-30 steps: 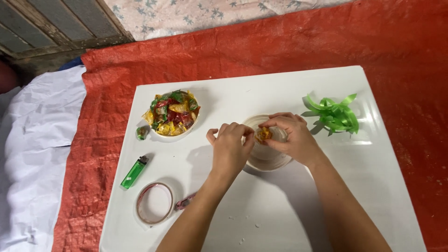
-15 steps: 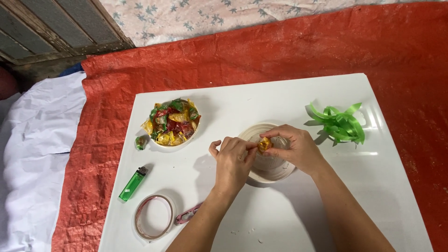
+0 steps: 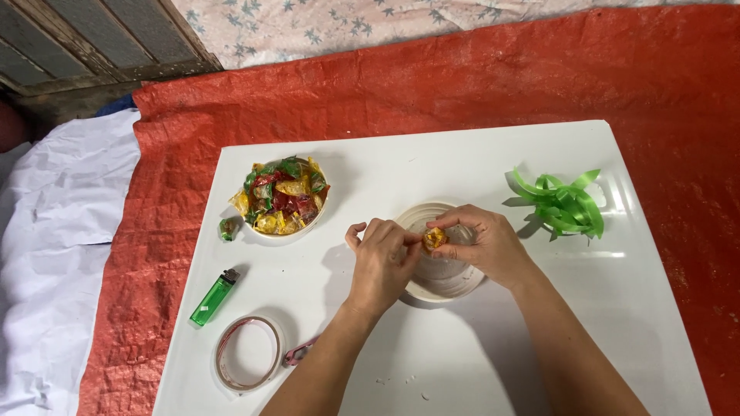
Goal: Assembling a decorative candy arrangement by attaching gold-wrapped candies to a circular base using tape and scissors.
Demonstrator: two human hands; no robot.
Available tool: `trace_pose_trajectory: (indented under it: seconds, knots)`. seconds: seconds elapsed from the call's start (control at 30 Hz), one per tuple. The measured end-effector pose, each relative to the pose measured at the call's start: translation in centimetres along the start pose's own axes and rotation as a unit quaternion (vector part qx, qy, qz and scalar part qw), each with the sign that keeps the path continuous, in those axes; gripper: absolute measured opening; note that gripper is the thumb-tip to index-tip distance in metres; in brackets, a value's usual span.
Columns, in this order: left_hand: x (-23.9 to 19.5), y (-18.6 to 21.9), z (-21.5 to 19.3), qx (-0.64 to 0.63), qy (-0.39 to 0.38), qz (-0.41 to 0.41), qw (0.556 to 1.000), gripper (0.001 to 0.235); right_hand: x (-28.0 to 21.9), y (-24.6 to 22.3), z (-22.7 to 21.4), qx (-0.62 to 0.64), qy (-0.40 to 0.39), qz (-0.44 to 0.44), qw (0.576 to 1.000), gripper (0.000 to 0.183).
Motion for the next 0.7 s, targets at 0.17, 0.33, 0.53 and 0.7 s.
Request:
trace_pose_trajectory:
  seconds: [0.17,0.33,0.53,0.7]
  knots:
    - [-0.3,-0.5,0.3,-0.017,0.005,-0.005,1.000,0.009,-0.2,-0.5,0.1,0.009,0.000,0.001,1.000,0.043]
    - [0.0,0.0,-0.4,-0.037,0.010,-0.007,0.999,0.005,-0.4,-0.9,0.0,0.006,0.002,0.002,1.000,0.041]
    - [-0.1,-0.5,-0.1,-0.034,0.013,0.007,0.999,0.004,-0.4,-0.4,0.2,0.005,0.001,0.013,1.000,0.042]
    - [-0.1,-0.5,0.0,-0.052,0.013,0.005,0.999,0.004,-0.4,-0.4,0.2,0.025,-0.001,0.020,0.999,0.040]
Point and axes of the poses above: each hand's wrist, its own x-axis towards the middle knuckle, its own z-axis out of the palm, y = z × x, the point moved 6 cm from there along x, towards the middle knuckle, and after that the axes turned 9 degrees about z, right-handed, at the moved point
